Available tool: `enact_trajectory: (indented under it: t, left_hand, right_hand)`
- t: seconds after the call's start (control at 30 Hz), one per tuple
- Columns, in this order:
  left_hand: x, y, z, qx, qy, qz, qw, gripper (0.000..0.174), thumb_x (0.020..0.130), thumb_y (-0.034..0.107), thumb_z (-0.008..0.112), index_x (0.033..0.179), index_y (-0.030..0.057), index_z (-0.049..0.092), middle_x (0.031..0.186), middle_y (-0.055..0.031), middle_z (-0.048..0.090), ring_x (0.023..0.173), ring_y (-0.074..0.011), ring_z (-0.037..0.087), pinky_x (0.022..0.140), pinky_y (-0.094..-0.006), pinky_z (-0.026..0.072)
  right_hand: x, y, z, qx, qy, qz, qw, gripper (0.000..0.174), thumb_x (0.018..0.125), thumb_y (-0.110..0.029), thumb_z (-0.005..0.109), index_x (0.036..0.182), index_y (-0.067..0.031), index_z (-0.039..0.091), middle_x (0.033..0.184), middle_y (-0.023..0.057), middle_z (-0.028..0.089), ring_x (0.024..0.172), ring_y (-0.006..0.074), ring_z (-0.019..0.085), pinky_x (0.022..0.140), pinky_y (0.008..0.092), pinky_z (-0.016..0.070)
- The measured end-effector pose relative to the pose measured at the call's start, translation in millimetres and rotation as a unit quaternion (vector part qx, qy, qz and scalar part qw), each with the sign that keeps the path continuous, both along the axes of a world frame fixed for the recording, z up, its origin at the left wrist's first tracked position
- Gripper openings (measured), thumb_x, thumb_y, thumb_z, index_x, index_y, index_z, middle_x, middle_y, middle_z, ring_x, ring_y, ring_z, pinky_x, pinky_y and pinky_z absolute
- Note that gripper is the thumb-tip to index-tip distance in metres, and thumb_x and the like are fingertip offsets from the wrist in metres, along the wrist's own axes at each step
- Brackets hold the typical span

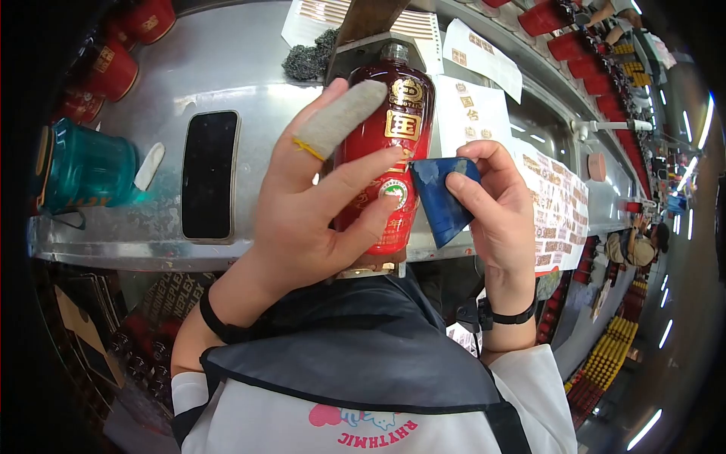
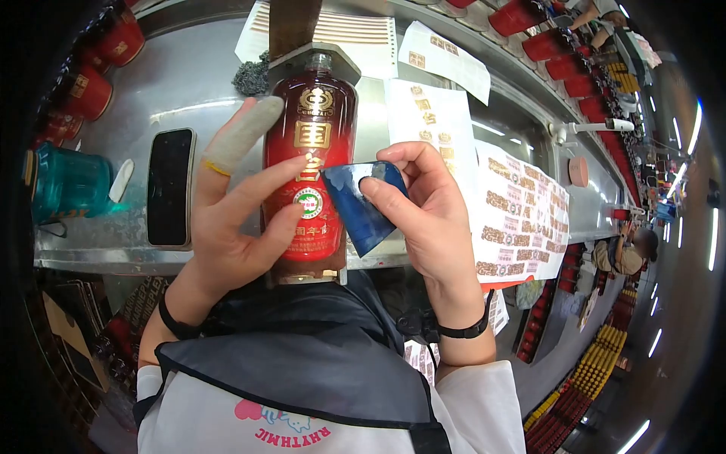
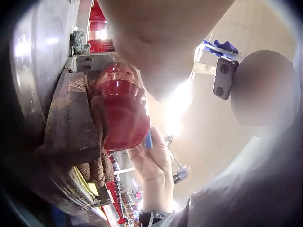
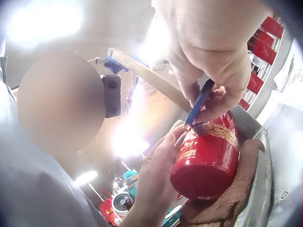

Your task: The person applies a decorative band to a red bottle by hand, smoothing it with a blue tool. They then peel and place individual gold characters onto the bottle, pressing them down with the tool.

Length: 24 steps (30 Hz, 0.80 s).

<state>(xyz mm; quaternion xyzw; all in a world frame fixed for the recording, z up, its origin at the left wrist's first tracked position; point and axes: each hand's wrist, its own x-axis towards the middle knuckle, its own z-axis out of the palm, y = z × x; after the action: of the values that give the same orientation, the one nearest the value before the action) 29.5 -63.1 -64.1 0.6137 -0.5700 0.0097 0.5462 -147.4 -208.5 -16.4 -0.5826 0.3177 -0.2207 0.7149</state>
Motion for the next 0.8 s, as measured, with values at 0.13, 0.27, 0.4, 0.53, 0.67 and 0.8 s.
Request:
enact_trajectory:
  t: [0.13, 0.27, 0.4, 0.53, 0.67, 0.8]
  left_hand:
    - [-3.3, -2.9, 5.8, 0.031, -0.016, -0.037, 0.999, 0.045, 0.076, 0.008, 0.073, 0.121, 0.0076, 0.073, 0.149, -0.0231, 0.048, 0.144, -0.0430, 0.037, 0.117, -0.0492, 0.0331]
    - [-1.6, -1.1, 9.5, 0.026, -0.004, -0.020, 0.999, 0.044, 0.078, 0.013, 0.072, 0.121, 0.0069, 0.072, 0.149, -0.0230, 0.048, 0.144, -0.0430, 0.037, 0.117, -0.0494, 0.0320]
    - [1.5, -1.5, 4.9, 0.018, -0.032, 0.024, 0.999, 0.044, 0.076, 0.022, 0.079, 0.118, 0.0106, 0.073, 0.145, -0.0195, 0.052, 0.137, -0.0449, 0.044, 0.112, -0.0509, 0.0381]
    - [-4.2, -4.7, 4.4, 0.020, -0.019, -0.016, 0.999, 0.042, 0.081, 0.021, 0.073, 0.120, 0.0073, 0.072, 0.149, -0.0234, 0.047, 0.144, -0.0448, 0.036, 0.116, -0.0504, 0.0318]
    - [-6.2, -5.8, 6.1, 0.033, -0.038, -0.021, 0.999, 0.043, 0.081, 0.030, 0.074, 0.119, 0.0098, 0.073, 0.149, -0.0230, 0.047, 0.144, -0.0460, 0.035, 0.115, -0.0518, 0.0316]
    - [-6.0, -6.4, 10.1, 0.032, -0.036, -0.024, 0.999, 0.044, 0.082, 0.034, 0.074, 0.119, 0.0104, 0.073, 0.149, -0.0228, 0.047, 0.144, -0.0464, 0.035, 0.115, -0.0528, 0.0311]
  right_hand:
    - [2.5, -1.4, -0.4, 0.054, -0.009, 0.027, 0.998, 0.031, 0.090, 0.005, 0.070, 0.117, -0.0031, 0.057, 0.102, 0.0017, 0.062, 0.093, 0.0063, 0.059, 0.083, 0.0211, 0.0483]
    - [-1.4, -1.3, 7.3, 0.045, -0.015, 0.022, 0.999, 0.031, 0.090, 0.005, 0.070, 0.117, -0.0029, 0.057, 0.103, 0.0021, 0.062, 0.094, 0.0070, 0.059, 0.083, 0.0212, 0.0486]
    - [-6.5, -2.8, 8.8, -0.029, 0.003, -0.032, 0.999, 0.031, 0.089, 0.005, 0.070, 0.116, -0.0033, 0.057, 0.104, 0.0025, 0.061, 0.096, 0.0080, 0.059, 0.083, 0.0220, 0.0488]
    - [-4.6, 0.2, 3.1, -0.016, 0.003, -0.008, 1.000, 0.031, 0.089, 0.004, 0.071, 0.116, -0.0035, 0.057, 0.103, 0.0017, 0.061, 0.095, 0.0069, 0.059, 0.083, 0.0216, 0.0486]
    - [1.0, 3.7, -0.2, -0.003, -0.003, 0.007, 1.000, 0.031, 0.090, 0.002, 0.071, 0.116, -0.0034, 0.057, 0.101, 0.0015, 0.062, 0.093, 0.0058, 0.059, 0.083, 0.0213, 0.0485]
    - [4.5, 4.7, -0.5, 0.027, -0.021, 0.018, 0.999, 0.031, 0.090, 0.002, 0.071, 0.118, -0.0033, 0.056, 0.102, 0.0023, 0.063, 0.093, 0.0062, 0.060, 0.082, 0.0214, 0.0491]
